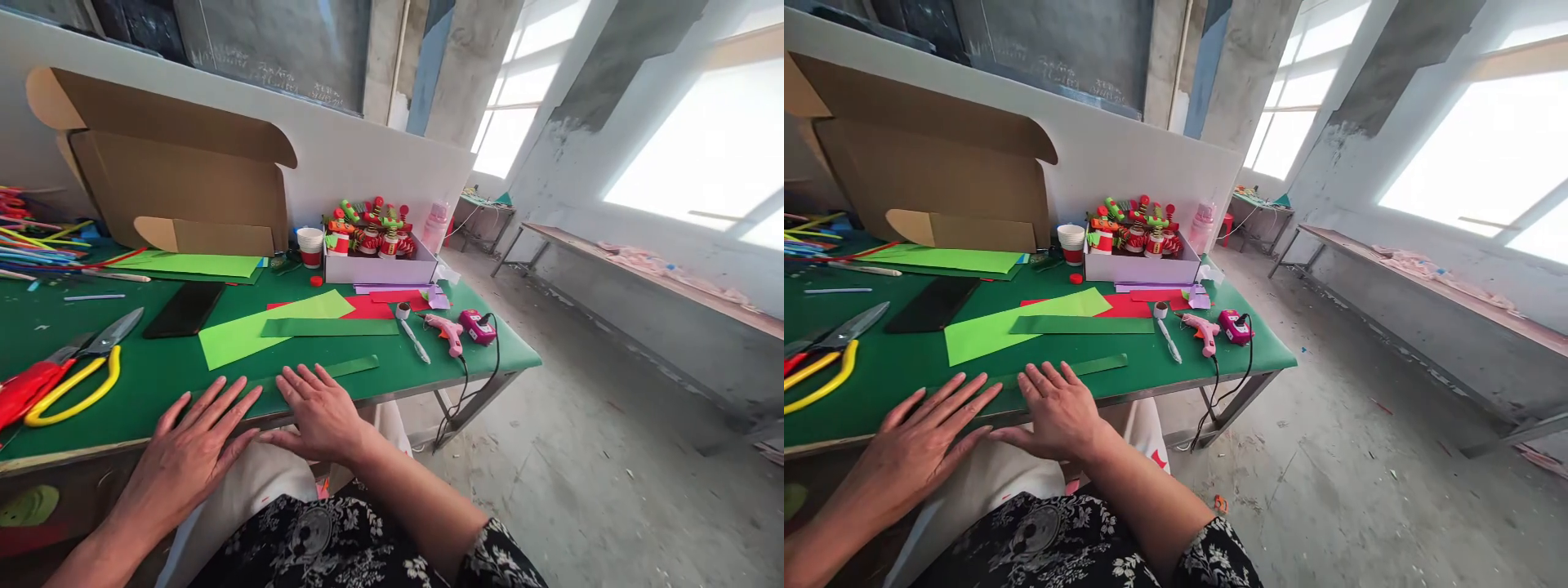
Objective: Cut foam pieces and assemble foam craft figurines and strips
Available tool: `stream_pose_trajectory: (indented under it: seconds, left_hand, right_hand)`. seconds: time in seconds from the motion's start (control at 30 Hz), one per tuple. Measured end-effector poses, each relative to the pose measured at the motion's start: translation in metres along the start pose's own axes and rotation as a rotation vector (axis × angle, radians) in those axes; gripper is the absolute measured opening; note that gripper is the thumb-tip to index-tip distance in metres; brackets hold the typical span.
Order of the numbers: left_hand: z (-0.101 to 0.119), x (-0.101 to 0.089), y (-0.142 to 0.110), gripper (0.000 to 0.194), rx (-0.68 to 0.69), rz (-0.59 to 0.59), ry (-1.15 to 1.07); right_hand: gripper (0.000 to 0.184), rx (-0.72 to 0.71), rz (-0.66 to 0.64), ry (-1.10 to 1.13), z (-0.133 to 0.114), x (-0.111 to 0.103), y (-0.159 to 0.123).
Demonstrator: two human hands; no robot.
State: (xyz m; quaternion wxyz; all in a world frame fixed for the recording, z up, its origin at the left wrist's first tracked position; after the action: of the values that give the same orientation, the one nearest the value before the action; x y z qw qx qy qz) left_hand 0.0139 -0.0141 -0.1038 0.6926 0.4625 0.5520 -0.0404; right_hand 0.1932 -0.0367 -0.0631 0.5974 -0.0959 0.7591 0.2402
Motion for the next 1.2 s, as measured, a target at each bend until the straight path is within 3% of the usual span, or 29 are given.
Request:
stream_pose_trajectory:
  seconds: [0.2, 0.33, 1.03, 1.2]
  left_hand:
    - [0.001, -0.001, 0.001, 0.058, -0.006, 0.014, -0.019]
    - [0.003, -0.003, 0.002, 0.058, -0.025, 0.026, -0.03]
    - [0.007, -0.005, 0.006, 0.051, -0.035, 0.025, -0.003]
    - [0.007, -0.004, 0.006, 0.051, -0.043, 0.027, 0.009]
  right_hand:
    - [0.079, 0.109, 0.011, -0.009, 0.042, -0.006, -0.02]
    - [0.078, 0.126, 0.034, -0.029, 0.057, -0.008, -0.031]
    - [0.065, 0.278, 0.033, -0.126, 0.103, -0.023, -0.062]
    - [0.076, 0.372, 0.117, -0.155, 0.09, -0.027, -0.053]
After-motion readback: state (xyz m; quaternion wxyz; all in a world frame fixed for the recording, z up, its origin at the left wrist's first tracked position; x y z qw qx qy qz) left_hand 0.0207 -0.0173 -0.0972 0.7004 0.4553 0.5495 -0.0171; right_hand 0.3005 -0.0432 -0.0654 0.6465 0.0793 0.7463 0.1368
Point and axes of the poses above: each hand's wrist, its own y-axis towards the middle knuckle, its own x-axis out of the palm, z = x × y, the point moved 4 cm from there along y, towards the middle knuckle, and after that the axes turned 5 degrees about z, right-handed, at the moved point
